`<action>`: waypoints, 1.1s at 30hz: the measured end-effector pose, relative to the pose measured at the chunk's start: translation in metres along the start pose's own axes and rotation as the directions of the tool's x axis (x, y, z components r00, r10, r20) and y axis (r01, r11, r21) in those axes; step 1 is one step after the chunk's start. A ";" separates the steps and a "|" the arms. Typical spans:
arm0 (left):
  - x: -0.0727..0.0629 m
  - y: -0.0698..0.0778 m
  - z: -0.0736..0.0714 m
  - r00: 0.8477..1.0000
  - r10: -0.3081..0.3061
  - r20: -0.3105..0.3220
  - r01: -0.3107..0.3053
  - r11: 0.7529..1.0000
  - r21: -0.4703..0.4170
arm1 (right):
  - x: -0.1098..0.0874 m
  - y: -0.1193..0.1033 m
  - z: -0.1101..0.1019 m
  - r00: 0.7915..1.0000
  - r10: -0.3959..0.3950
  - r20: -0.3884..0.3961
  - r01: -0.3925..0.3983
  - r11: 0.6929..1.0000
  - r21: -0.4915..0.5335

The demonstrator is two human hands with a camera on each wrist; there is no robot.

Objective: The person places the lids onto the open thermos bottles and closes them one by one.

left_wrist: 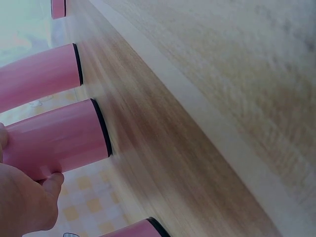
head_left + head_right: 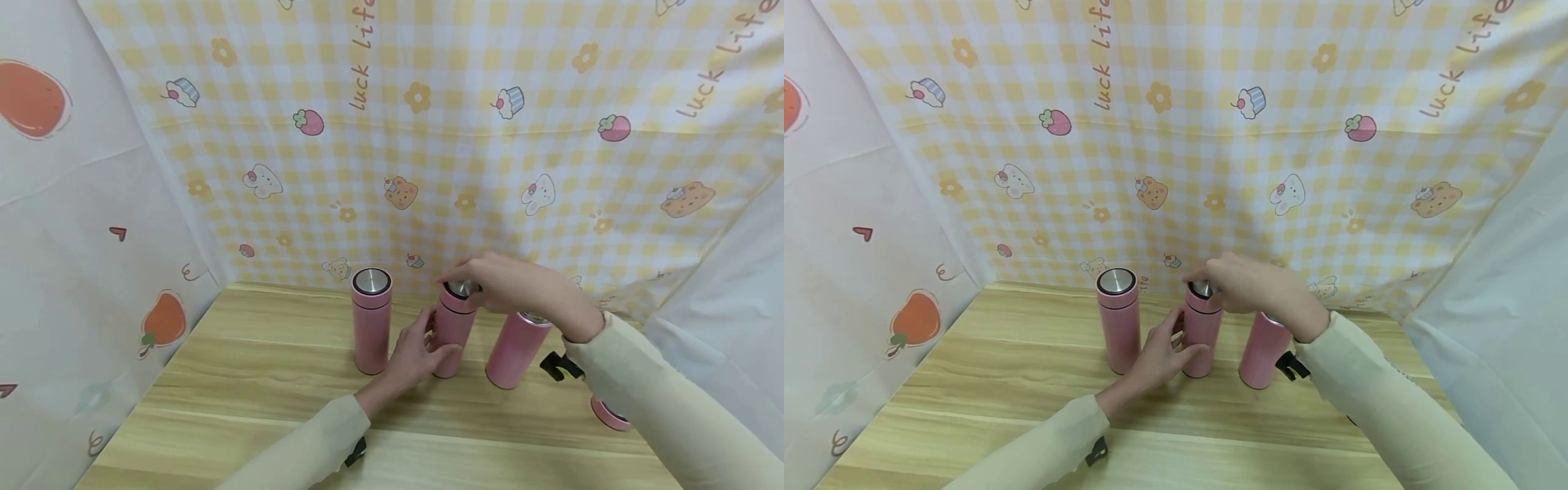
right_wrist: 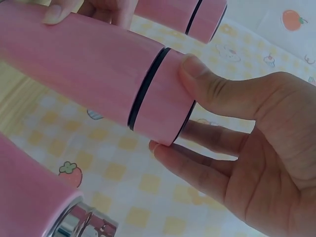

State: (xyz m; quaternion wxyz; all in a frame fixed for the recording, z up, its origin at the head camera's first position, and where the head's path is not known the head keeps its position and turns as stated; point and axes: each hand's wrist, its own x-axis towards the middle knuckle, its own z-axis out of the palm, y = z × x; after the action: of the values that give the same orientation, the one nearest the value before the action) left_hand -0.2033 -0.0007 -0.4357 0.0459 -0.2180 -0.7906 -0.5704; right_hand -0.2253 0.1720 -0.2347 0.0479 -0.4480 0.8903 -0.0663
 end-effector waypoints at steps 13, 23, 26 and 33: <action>-0.001 -0.001 -0.001 1.000 -0.002 -0.001 0.002 1.000 0.020 | 0.006 -0.003 0.003 0.998 0.041 -0.052 -0.046 0.995 -0.092; -0.002 0.001 -0.002 1.000 0.016 -0.007 -0.016 1.000 0.022 | 0.005 -0.001 0.005 0.996 0.041 -0.075 -0.050 0.990 -0.134; -0.002 0.002 -0.001 1.000 0.018 -0.006 -0.017 0.999 0.026 | 0.001 0.004 0.006 0.997 0.001 -0.079 -0.009 0.994 -0.106; -0.001 0.001 0.000 1.000 0.006 0.000 -0.006 0.999 0.037 | -0.009 0.017 0.002 0.995 -0.098 0.003 0.097 0.995 0.035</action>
State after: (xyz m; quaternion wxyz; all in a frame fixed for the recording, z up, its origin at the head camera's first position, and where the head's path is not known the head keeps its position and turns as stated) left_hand -0.2021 -0.0013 -0.4354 0.0516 -0.2192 -0.8004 -0.5556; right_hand -0.2328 0.1887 -0.2391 0.0544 -0.4902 0.8659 -0.0830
